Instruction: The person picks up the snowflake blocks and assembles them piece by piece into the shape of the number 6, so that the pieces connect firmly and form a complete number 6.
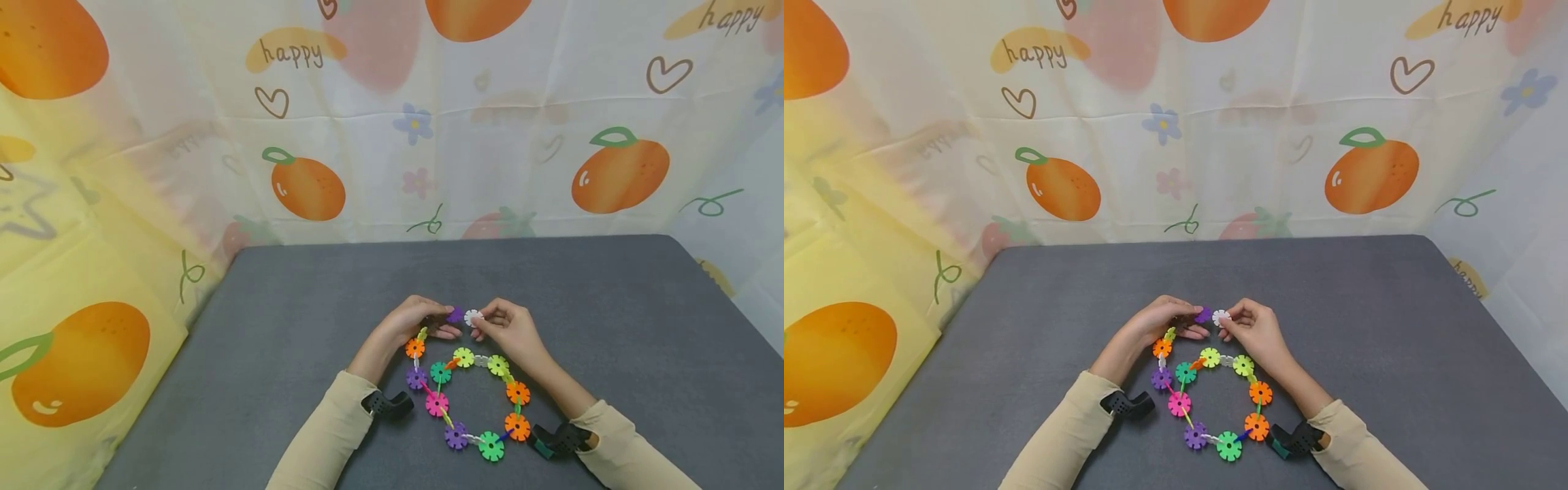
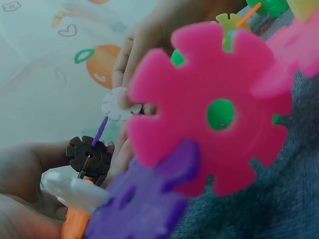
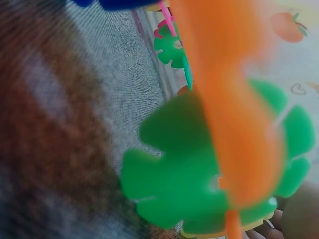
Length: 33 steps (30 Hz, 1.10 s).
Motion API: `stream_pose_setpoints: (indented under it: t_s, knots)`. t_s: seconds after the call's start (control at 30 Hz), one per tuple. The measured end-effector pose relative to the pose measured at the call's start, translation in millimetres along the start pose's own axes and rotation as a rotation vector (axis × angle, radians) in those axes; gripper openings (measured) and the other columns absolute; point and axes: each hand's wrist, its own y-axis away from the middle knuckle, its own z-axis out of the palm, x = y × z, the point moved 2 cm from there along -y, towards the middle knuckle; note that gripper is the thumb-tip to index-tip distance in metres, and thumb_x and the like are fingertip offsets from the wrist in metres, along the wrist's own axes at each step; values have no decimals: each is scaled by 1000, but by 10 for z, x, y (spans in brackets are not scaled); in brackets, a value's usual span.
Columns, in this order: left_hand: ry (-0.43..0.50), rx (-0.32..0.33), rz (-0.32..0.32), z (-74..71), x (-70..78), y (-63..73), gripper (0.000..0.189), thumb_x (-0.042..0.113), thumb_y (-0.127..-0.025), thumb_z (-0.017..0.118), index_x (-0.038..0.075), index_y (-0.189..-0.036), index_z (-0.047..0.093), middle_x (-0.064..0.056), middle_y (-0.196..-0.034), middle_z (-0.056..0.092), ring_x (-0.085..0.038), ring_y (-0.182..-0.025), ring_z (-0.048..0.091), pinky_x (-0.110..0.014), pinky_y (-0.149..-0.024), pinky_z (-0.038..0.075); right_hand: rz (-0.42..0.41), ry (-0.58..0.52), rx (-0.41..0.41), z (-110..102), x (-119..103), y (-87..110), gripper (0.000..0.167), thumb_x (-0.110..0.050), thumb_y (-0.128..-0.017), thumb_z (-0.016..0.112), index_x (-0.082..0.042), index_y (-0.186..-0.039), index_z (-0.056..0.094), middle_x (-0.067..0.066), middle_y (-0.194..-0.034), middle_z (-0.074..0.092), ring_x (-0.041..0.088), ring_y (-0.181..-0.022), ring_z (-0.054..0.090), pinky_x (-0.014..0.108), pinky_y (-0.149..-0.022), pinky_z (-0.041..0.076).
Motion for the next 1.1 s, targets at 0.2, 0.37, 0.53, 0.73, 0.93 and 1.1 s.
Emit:
stream_pose_setpoints:
  t_s: [0.2, 0.37, 0.53, 0.73, 0.93, 1.1]
  knots:
    - [-7, -3, 6, 11, -2, 8, 28, 11, -96, 60, -11, -111, 68, -13, -83, 75, -17, -70, 74, -35, -77, 62, -50, -36, -21, 13, -5, 7, 16, -8, -91, 68, 7, -92, 62, 27, -93, 70, 21, -74, 73, 33, -70, 62]
    - [-9, -5, 6, 15, 2, 5, 29, 12, -96, 60, -12, -111, 67, -10, -79, 74, -16, -70, 73, -34, -77, 62, -77, -51, -34, 22, -1, 3, 15, -7, -91, 67, 8, -92, 63, 28, -94, 69, 19, -75, 73, 32, -72, 62]
    - [-25, -2, 13, 14, 5, 1, 29, 12, -96, 59, -12, -111, 68, -10, -77, 75, -16, -69, 73, -33, -76, 62, -91, -66, -24, 23, 9, -1, 15, -5, -91, 67, 9, -90, 62, 29, -95, 67, 17, -76, 72, 30, -74, 62]
    - [-41, -7, 9, 27, 3, 9, 30, 14, -96, 60, -11, -109, 69, -12, -79, 75, -16, -69, 73, -34, -76, 62, -94, -61, -24, 41, 24, -5, 15, -7, -91, 68, 7, -89, 63, 26, -99, 67, 19, -79, 73, 29, -77, 62]
    - [-68, -30, 31, 67, 8, 39, 30, 15, -97, 59, -10, -112, 68, -14, -84, 76, -15, -69, 73, -33, -75, 62, -84, 56, 5, 46, -10, 12, 10, -9, -90, 69, -1, -85, 64, 19, -93, 71, 19, -70, 70, 30, -65, 61]
    - [-95, -4, 43, 91, -5, 46, 28, 17, -96, 61, -7, -107, 71, -13, -78, 75, -13, -67, 73, -31, -71, 62, -119, 108, 20, 42, -44, 30, 8, -5, -88, 70, -1, -82, 67, 17, -88, 73, 19, -66, 69, 30, -60, 60]
